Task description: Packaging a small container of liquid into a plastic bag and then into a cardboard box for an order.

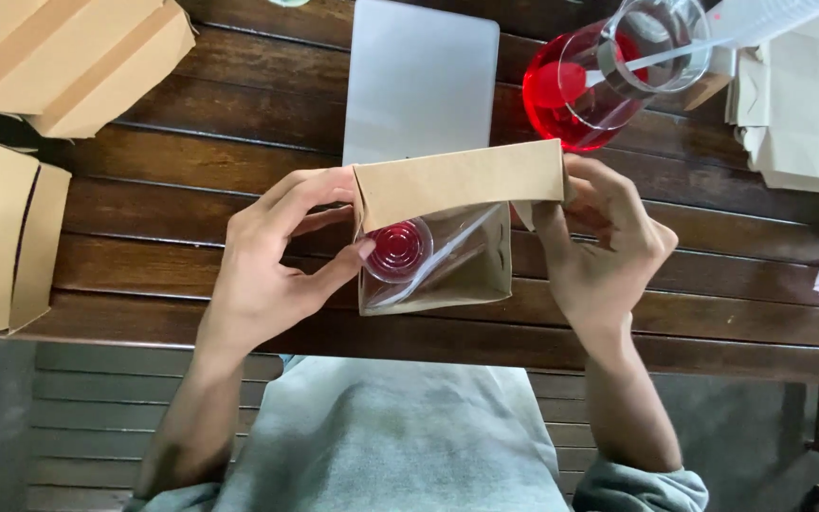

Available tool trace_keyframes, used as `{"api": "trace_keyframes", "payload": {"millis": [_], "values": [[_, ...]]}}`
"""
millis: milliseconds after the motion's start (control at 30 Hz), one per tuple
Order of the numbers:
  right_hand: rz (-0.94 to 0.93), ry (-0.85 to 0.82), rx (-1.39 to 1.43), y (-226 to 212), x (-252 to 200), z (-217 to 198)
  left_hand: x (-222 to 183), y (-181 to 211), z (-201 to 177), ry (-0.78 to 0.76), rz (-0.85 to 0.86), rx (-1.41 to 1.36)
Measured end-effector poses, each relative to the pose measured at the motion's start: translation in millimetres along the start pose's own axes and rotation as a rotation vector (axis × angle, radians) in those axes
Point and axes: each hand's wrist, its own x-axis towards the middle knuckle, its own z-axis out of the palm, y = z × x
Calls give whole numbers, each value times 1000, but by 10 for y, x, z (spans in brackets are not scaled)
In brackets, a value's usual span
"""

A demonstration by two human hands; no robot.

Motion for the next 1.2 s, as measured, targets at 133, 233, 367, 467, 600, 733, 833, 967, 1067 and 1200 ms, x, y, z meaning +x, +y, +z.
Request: {"api": "trace_keyframes", "payload": {"millis": [133,233,367,467,600,733,833,967,1067,1200], "values": [[-167,23,-67,158,-103,16,-13,5,-58,-77,31,13],[-207,44,-77,145,-157,11,-23,23,-79,-84,36,29],[-251,75,-182,280,-338,27,-64,14,-76,-94,53,20],[-272,71,-206,300,-450,33,-137,-68,-73,-104,110,69],[-349,56,-198,329,-587,23,-196,-111,-85,-152,95,121],[-277,26,-87,329,-710,-36,-270,-149,-73,-152,79,109],[-260,-35,-73,211,-717,-45,-320,-200,-60,-151,85,73],[-270,-87,-7,200,-744,-100,-368,-234,-45,-151,60,39],[-275,-115,-71,231,-774,-134,-416,-238,-1,-123,51,22],[-280,-174,3,254,-844,-127,-550,-130,102,18,-103,80]]}}
